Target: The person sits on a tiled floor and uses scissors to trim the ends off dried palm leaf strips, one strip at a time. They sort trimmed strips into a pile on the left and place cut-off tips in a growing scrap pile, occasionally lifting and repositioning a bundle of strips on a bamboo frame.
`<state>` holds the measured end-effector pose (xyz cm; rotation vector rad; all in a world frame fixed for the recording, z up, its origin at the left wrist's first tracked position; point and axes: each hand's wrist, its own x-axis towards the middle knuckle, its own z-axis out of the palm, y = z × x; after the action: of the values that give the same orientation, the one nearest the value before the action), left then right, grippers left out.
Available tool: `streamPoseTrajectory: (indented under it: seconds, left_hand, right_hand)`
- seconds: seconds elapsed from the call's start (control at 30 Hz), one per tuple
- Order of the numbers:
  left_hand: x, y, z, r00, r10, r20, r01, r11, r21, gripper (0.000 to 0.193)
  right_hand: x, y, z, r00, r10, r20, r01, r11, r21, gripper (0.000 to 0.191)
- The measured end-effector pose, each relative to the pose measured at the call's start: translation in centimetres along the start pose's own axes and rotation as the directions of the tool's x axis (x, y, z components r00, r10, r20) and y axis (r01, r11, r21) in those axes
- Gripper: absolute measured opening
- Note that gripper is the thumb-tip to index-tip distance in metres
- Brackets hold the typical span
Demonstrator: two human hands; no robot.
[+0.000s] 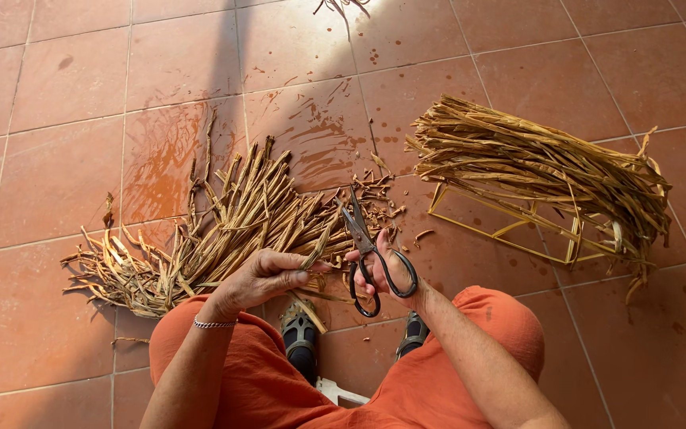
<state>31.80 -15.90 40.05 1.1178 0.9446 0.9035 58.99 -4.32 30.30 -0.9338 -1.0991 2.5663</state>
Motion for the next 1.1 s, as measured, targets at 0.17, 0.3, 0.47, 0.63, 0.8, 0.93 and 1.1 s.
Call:
streamPoseTrajectory:
  seconds: [0.17, 0.3, 0.47, 0.63, 0.8, 0.93, 1.1]
  left_hand:
    - [-1.3, -0.2, -1.2, 0.998, -0.054, 0.038, 0.054, 0.998, -0.012, 0.03]
    - [-2.4, -0.7, -2.5, 0.998, -0.054, 0.014, 0.054, 0.999, -0.001, 0.029]
    - [-3.0, -1.2, -4.0, 0.993, -0.09, -0.071, 0.096, 0.992, 0.082, 0.03]
    - [-3.4, -1.2, -4.4, 0.949, -0.205, -0.239, 0.225, 0.972, 0.059, 0.031]
    - [-3.4, -0.6, -4.3, 0.948, -0.152, -0.279, 0.167, 0.985, 0.033, 0.032]
    - [-3.9, -0.1, -4.3, 0.918, -0.175, -0.356, 0.208, 0.976, 0.057, 0.031]
    - [-4.0, 0.0, -4.7, 0.923, -0.122, -0.364, 0.138, 0.99, 0.019, 0.032]
  right_hand:
    - [0.7, 0.4, -0.9, 0.985, -0.105, -0.139, 0.105, 0.994, -0.009, 0.098]
    - [0.9, 1.0, -2.2, 0.93, -0.277, -0.243, 0.234, 0.953, -0.192, 0.096]
    - [1.3, 1.1, -3.6, 0.888, -0.371, -0.272, 0.345, 0.928, -0.14, 0.093]
    - [1.1, 1.1, -4.0, 0.876, -0.387, -0.288, 0.387, 0.92, -0.06, 0.092]
    - [0.8, 0.8, -3.6, 0.873, -0.399, -0.282, 0.386, 0.917, -0.101, 0.092]
    - [0.4, -0.2, -3.3, 0.855, -0.419, -0.305, 0.405, 0.907, -0.113, 0.091]
    - [-0.3, -1.1, -3.1, 0.854, -0.407, -0.324, 0.398, 0.912, -0.096, 0.09]
